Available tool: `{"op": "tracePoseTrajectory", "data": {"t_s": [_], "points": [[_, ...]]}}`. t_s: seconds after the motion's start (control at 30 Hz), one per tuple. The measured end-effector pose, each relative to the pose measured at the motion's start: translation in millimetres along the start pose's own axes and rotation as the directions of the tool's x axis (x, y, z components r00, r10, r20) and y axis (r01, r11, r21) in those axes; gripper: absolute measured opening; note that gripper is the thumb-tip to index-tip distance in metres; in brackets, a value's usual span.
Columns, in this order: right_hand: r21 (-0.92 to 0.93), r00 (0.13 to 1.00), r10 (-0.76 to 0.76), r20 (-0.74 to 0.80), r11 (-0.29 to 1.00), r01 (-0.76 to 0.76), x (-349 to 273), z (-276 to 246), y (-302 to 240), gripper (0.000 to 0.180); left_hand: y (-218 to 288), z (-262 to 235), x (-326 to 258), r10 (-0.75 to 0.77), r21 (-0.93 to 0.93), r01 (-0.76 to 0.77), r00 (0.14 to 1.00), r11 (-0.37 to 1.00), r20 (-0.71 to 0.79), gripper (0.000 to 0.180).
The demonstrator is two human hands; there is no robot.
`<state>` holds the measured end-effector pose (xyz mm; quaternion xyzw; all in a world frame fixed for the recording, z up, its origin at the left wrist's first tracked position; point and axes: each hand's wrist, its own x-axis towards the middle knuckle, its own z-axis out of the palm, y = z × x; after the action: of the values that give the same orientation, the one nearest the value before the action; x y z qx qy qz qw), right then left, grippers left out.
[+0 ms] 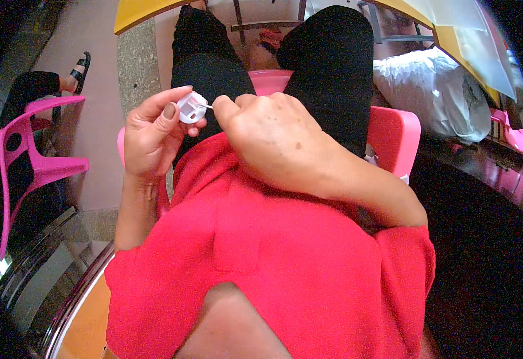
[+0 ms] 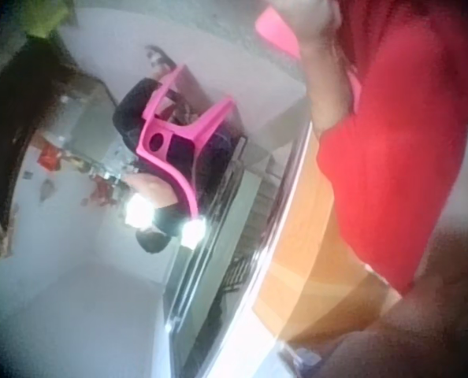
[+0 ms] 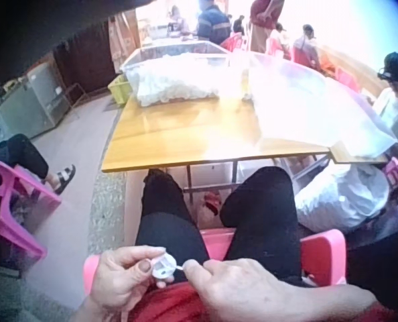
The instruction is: The person assembles white plastic parts by inserting small metal pins into each piece using a small tool. The person also moves clear plastic containers on the table to sort and access the components.
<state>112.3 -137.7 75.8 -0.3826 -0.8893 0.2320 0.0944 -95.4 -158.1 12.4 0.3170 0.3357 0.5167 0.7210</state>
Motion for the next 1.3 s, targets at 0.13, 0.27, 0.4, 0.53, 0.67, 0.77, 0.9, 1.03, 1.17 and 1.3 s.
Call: {"op": "tracePoseTrajectory", "data": {"t_s": [0.13, 0.27, 0.4, 0.53, 0.67, 0.77, 0.9, 1.03, 1.17, 1.3], "points": [[-0.048, 0.999, -0.010, -0.044, 0.999, 0.008, 2, 6, 1, 0.029, 0, -1, 0, -0.010, -0.019, 0.010, 1.000, 1.000, 0.002, 0.028], [-0.114, 0.999, -0.029, -0.046, 0.993, 0.024, 2, 7, -3, 0.027, -2, -3, 0, -0.013, -0.030, 0.013, 1.000, 0.999, 0.007, 0.027], [-0.161, 0.998, -0.008, -0.062, 0.987, -0.002, 2, 10, -5, 0.025, -6, -4, 3, -0.027, -0.075, 0.029, 0.999, 0.997, 0.026, 0.025], [-0.214, 0.999, 0.010, -0.051, 0.977, -0.021, 4, 11, -5, 0.022, -10, -5, 9, -0.025, -0.163, 0.033, 0.998, 0.986, 0.050, 0.025], [-0.235, 0.998, 0.042, -0.037, 0.971, -0.050, 5, 14, -2, 0.019, -13, -4, 9, -0.010, -0.153, 0.013, 1.000, 0.988, 0.017, 0.025], [-0.264, 0.999, 0.040, -0.021, 0.963, -0.044, 5, 13, -2, 0.018, -13, -1, 10, -0.004, -0.150, 0.004, 1.000, 0.989, 0.001, 0.024], [-0.285, 0.998, 0.060, -0.021, 0.957, -0.063, 8, 13, -1, 0.017, -14, 7, 10, 0.026, -0.093, -0.031, 0.998, 0.995, -0.057, 0.024], [-0.282, 0.998, 0.064, -0.026, 0.957, -0.069, 11, 12, 3, 0.016, -16, 13, 13, 0.050, -0.055, -0.056, 0.992, 0.997, -0.113, 0.024], [-0.228, 0.999, 0.017, -0.028, 0.973, -0.023, 17, 7, 10, 0.016, -16, 20, 17, 0.101, -0.014, -0.104, 0.986, 0.994, -0.131, 0.024], [-0.191, 0.998, -0.018, -0.059, 0.982, 0.006, 20, 0, 16, 0.017, -14, 25, 22, 0.129, -0.008, -0.131, 0.979, 0.991, -0.158, 0.023]]}}
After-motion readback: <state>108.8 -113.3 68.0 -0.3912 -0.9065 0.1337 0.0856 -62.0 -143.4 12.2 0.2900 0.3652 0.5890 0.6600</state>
